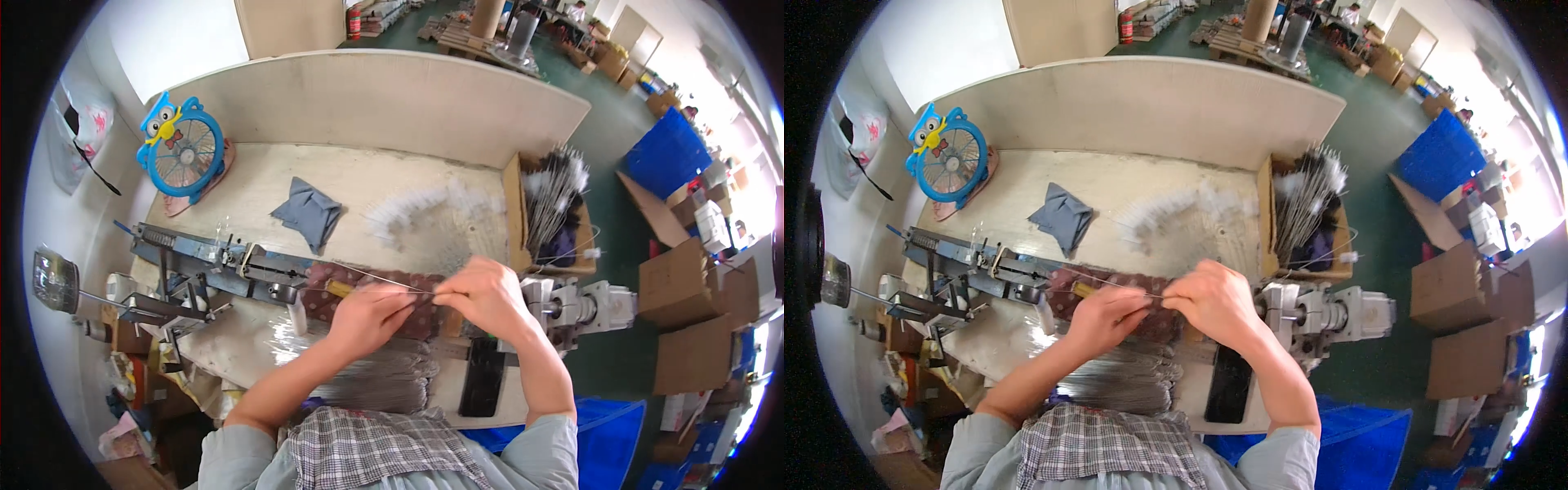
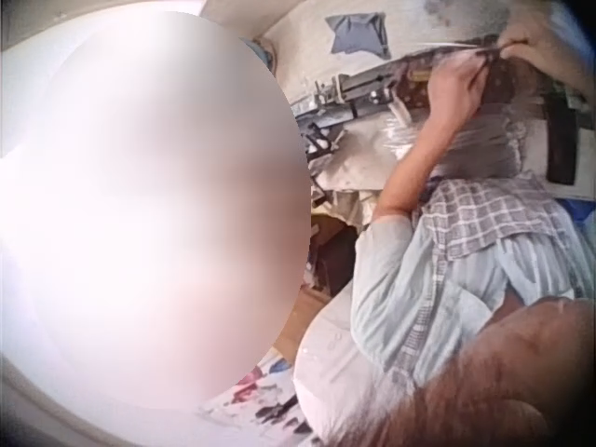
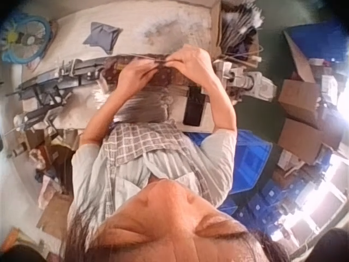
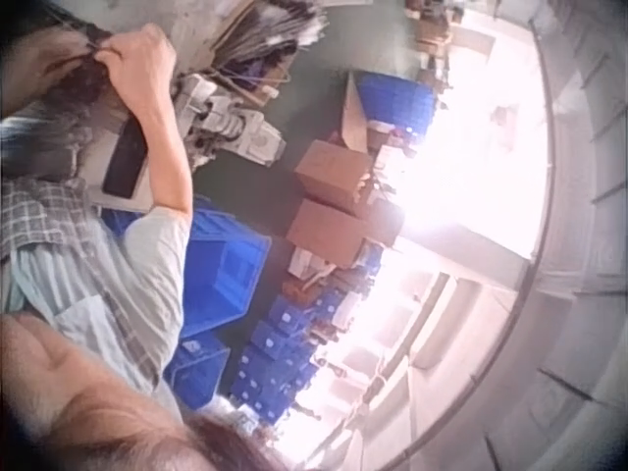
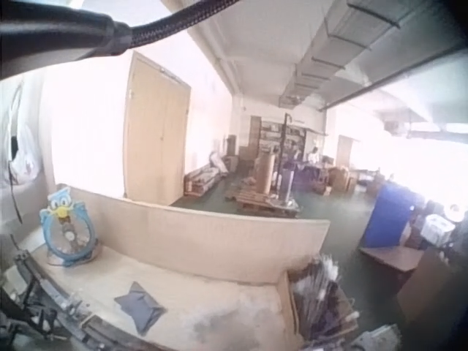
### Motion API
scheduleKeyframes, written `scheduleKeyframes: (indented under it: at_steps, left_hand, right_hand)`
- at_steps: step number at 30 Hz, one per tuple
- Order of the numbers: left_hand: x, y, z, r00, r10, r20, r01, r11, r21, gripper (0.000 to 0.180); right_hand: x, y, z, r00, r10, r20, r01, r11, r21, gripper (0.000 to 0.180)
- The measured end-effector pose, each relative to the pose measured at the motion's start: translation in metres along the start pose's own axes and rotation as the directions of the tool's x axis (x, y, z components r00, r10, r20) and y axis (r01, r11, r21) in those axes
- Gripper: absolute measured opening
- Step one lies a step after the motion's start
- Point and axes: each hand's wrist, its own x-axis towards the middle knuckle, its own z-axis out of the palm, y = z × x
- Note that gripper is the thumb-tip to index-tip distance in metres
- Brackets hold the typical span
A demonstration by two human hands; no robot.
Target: Assembling small industrial brushes by feeding components into a specialized assembly machine.
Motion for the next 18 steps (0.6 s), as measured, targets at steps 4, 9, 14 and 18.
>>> scheduleKeyframes:
  at_steps: [4,9,14,18]
  left_hand:
    - [-0.075,0.003,-0.022,0.507,-0.733,0.454,0.731,0.085,-0.677,0.026]
    - [-0.109,-0.044,-0.047,0.233,-0.718,0.656,0.247,-0.609,-0.754,0.052]
    - [-0.102,-0.043,-0.103,0.414,-0.834,0.365,0.046,-0.382,-0.923,0.064]
    - [-0.068,-0.012,-0.094,0.533,-0.831,0.157,0.344,0.043,-0.938,0.059]
  right_hand:
    - [0.042,-0.025,0.043,0.970,-0.239,-0.044,0.242,0.967,0.082,0.011]
    - [0.073,-0.051,0.105,0.948,-0.303,-0.097,0.312,0.946,0.092,0.007]
    - [0.083,-0.067,0.125,0.977,-0.207,-0.058,0.206,0.978,-0.022,0.007]
    - [0.084,-0.075,0.123,0.986,-0.163,-0.022,0.162,0.986,-0.050,0.008]
